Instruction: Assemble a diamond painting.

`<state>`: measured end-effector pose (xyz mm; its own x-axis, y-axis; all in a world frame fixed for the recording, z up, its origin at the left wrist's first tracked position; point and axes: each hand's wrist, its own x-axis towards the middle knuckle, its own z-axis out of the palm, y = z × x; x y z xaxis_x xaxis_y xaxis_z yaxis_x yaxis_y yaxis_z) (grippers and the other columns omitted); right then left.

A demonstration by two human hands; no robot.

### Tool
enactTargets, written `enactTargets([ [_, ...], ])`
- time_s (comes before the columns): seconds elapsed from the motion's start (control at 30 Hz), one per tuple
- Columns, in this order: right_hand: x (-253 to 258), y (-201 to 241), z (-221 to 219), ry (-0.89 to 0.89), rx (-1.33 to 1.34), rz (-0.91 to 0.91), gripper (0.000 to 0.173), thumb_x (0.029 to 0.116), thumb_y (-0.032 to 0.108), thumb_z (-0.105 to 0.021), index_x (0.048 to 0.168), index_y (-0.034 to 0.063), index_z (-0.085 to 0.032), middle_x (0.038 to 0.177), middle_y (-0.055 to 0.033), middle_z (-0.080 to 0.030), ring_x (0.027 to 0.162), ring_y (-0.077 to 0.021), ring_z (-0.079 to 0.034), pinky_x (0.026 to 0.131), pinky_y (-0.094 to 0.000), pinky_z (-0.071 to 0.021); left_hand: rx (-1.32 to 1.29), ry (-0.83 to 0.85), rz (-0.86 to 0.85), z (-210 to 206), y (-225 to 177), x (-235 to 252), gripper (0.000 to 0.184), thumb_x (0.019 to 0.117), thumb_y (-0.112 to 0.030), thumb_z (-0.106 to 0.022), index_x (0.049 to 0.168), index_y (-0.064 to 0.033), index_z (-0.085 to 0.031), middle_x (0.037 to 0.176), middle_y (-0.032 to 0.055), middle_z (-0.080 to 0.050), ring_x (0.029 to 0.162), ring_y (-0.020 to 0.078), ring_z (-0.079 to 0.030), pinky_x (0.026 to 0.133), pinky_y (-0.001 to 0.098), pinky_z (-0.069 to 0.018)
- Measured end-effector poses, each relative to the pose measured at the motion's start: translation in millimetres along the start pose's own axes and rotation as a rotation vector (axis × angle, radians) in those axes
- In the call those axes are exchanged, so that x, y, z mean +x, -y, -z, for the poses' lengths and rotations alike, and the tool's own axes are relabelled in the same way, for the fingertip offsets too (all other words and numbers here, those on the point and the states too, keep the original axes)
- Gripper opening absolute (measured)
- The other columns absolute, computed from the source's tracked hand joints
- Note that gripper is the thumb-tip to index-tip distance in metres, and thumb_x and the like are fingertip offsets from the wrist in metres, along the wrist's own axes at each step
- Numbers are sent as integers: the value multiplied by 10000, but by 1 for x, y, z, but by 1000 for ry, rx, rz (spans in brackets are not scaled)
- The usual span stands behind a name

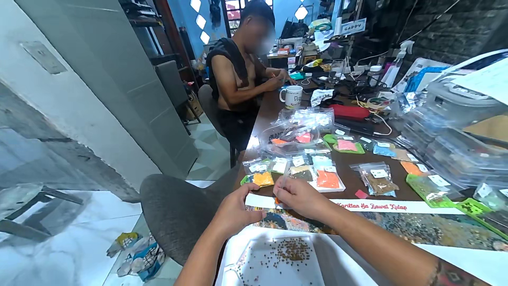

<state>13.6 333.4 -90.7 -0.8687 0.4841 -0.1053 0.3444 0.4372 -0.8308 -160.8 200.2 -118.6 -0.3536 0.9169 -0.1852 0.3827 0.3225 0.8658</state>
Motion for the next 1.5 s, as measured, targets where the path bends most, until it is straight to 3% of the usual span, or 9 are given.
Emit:
enactTargets([
  [0.33, 0, -7, -2, -68, 37, -5, 187, 1081, 182, -509, 1022, 37, -612, 799, -35, -622, 711, -70, -628, 715, -248, -545, 59, 50, -16, 3, 1, 2, 642, 791, -161, -871, 1366, -148, -586, 1224, 92, -674, 1096, 191, -667, 967, 431, -543],
  [0.57, -1, -6, -4, -80, -6, 11, 175, 1073, 176, -529, 986, 55, -619, 780, -11, -632, 711, -50, -639, 718, -225, -551, 52, 55, -16, 4, 2, 3, 605, 816, -157, -860, 1358, -155, -590, 1213, 92, -675, 1073, 188, -672, 947, 424, -548],
  [0.93, 0, -5, -6, -78, -45, 12, 179, 1071, 191, -528, 970, 66, -608, 755, -6, -607, 686, -50, -613, 689, -233, -529, 28, 54, -14, 4, 1, 3, 543, 850, -127, -828, 1340, -141, -595, 1145, 83, -701, 982, 167, -692, 899, 389, -563],
  [1.33, -1, -1, -6, -49, -84, 35, 218, 1079, 195, -501, 1009, 37, -634, 796, -14, -628, 696, -43, -597, 685, -228, -508, 37, 45, -26, 4, 1, 2, 570, 839, -111, -823, 1357, -102, -585, 1176, 95, -685, 1005, 175, -680, 908, 390, -555],
  [1.5, -1, 2, -6, -37, -150, 37, 232, 1078, 214, -497, 992, 48, -634, 739, -12, -578, 644, -59, -543, 633, -246, -465, 30, 47, -18, 4, 1, 3, 571, 840, -112, -824, 1358, -104, -583, 1173, 96, -688, 1011, 175, -684, 908, 384, -559],
])
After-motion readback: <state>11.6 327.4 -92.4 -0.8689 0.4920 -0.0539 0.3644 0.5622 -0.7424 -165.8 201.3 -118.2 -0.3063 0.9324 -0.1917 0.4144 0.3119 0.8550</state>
